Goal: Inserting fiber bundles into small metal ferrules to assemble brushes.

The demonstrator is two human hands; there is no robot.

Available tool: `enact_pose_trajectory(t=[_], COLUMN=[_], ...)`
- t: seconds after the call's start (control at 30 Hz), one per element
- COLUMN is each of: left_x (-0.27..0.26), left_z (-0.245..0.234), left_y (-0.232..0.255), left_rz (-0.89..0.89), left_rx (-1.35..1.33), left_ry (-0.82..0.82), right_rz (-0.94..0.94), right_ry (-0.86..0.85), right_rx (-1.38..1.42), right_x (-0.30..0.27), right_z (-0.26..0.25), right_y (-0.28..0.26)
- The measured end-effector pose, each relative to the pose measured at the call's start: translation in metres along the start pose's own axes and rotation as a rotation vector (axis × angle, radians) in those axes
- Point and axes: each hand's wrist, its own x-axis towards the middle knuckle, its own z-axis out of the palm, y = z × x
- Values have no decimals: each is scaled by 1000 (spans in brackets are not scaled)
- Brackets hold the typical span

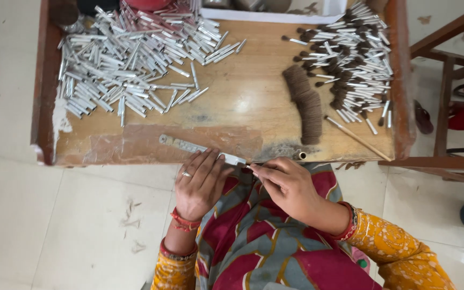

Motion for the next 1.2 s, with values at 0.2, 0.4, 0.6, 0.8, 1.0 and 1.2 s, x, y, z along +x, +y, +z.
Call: enact_pose_trajectory(t=[0.2,0.4,0.6,0.8,1.0,1.2], left_x=[29,104,138,135,135,153], left_z=[3,41,113,129,124,108], left_y=[19,38,47,49,49,53], left_rz=[-210,-235,-103,-68,-108,-188], left_rx=[-306,-700,-689,-575,-604,-632], left_ry=[87,-240,-575,-575,-570,-601], right_rz=[181,319,115,182,134,160], right_ry=[303,325,50,1,46,33], right_rx=[-346,-559,-429,-400,-475,-451], right_x=[7,0,-36,-33,-25,-30], right_z=[-74,-112,-74,-73,-74,-83], right_y=[22,90,62,66,73,64])
